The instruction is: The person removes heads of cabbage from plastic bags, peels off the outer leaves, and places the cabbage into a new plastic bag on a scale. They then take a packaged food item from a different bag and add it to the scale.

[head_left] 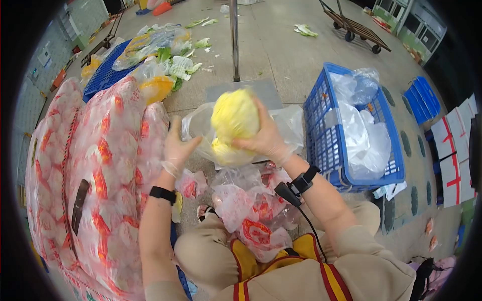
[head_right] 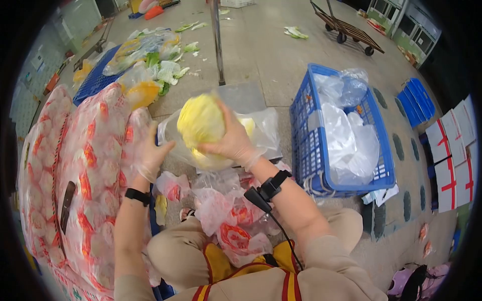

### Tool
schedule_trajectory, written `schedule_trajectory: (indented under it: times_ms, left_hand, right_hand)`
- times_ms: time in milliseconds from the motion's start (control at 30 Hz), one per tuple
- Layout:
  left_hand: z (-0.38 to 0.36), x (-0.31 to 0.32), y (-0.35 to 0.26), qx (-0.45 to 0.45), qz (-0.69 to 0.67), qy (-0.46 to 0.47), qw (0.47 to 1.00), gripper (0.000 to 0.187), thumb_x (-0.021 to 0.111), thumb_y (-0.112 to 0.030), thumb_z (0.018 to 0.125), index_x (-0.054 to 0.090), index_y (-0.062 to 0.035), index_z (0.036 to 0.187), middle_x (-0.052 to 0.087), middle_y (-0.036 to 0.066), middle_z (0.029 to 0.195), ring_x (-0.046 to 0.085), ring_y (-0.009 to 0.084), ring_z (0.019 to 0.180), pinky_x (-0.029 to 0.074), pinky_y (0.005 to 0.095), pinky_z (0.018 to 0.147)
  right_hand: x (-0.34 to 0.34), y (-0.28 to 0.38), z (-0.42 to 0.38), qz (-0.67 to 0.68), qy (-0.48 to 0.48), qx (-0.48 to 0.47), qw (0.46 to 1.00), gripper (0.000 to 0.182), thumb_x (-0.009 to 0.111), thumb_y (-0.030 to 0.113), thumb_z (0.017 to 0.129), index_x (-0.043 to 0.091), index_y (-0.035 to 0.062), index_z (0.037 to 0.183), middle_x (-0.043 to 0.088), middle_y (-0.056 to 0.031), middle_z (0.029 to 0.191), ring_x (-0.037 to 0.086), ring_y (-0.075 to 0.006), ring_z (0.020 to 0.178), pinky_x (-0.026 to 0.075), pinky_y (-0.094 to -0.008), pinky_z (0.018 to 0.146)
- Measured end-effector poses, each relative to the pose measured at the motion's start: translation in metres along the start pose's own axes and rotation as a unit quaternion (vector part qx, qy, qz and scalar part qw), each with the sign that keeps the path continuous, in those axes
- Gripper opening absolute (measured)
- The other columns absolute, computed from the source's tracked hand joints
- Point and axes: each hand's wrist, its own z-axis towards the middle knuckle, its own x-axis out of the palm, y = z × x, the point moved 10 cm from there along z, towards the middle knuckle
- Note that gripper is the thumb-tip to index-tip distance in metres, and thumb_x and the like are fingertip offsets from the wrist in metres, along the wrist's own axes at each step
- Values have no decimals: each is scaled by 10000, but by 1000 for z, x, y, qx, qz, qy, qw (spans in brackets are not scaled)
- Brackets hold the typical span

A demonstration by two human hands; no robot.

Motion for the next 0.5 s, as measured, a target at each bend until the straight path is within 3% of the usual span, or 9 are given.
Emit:
schedule_trajectory:
  times_ms: [67, 133, 167, 200, 267, 300, 400, 433, 500]
  left_hand:
    - [6, 28, 12, -30, -69, 54, 996, 381, 641, -323, 799, 600, 19, 962, 635, 151, 913, 610, 283, 805, 457, 352, 761]
    - [2, 63, 49, -241, -347, 110, 899, 231, 537, -232, 882, 583, -11, 929, 581, 15, 795, 511, 101, 705, 426, 250, 679]
    - [6, 50, 19, -239, -417, 110, 870, 213, 448, -209, 929, 576, -55, 855, 509, -37, 680, 447, 51, 619, 391, 212, 605]
    - [8, 44, 7, -245, -415, 111, 869, 213, 448, -209, 929, 576, -55, 855, 509, -37, 680, 447, 51, 619, 391, 212, 605]
    - [4, 48, -7, -296, -495, 134, 806, 211, 457, -212, 931, 567, -60, 836, 454, -53, 638, 420, 49, 578, 391, 202, 597]
    - [6, 44, -16, -304, -492, 136, 804, 211, 457, -212, 931, 567, -60, 836, 454, -53, 638, 420, 49, 578, 391, 202, 597]
    - [3, 50, -25, -314, -435, 190, 822, 229, 457, -221, 939, 566, -50, 831, 433, -54, 622, 415, 61, 557, 409, 219, 601]
    - [8, 51, -16, -302, -453, 171, 821, 236, 465, -214, 930, 576, -40, 816, 434, -49, 596, 400, 57, 540, 374, 213, 571]
    - [11, 41, -12, -280, -438, 166, 838, 230, 480, -200, 917, 596, -22, 829, 464, -39, 600, 406, 58, 551, 336, 204, 552]
  right_hand:
    - [45, 2, 7, -203, 144, -96, 964, 1004, 803, 321, 586, 274, 55, 1397, 505, -194, 1194, 516, -366, 1082, 414, -393, 955]
    - [69, -38, 8, -226, 202, -99, 948, 997, 794, 315, 561, 302, 93, 1400, 496, -202, 1200, 489, -392, 1095, 412, -413, 948]
    - [81, -56, 5, -290, 256, -92, 918, 981, 794, 314, 567, 312, 120, 1399, 488, -188, 1220, 488, -373, 1110, 414, -410, 946]
    - [93, -77, 0, -350, 309, -86, 880, 965, 794, 312, 573, 322, 146, 1398, 480, -174, 1240, 487, -355, 1124, 416, -408, 945]
    - [103, -119, -1, -415, 290, -84, 858, 955, 793, 305, 580, 323, 168, 1400, 459, -172, 1273, 483, -346, 1143, 420, -407, 946]
    - [104, -137, -1, -482, 268, -84, 830, 945, 792, 298, 587, 324, 191, 1401, 437, -169, 1307, 479, -337, 1162, 424, -406, 946]
    - [111, -157, 5, -431, 313, -7, 846, 926, 769, 281, 615, 307, 139, 1405, 407, -172, 1345, 428, -363, 1222, 378, -411, 1003]
    - [107, -167, 5, -342, 340, 67, 873, 895, 734, 256, 655, 287, 129, 1420, 405, -190, 1362, 419, -343, 1239, 364, -398, 1021]
    - [86, -167, 5, -304, 340, 103, 884, 852, 707, 244, 682, 294, 116, 1417, 411, -195, 1362, 420, -332, 1242, 356, -387, 1028]
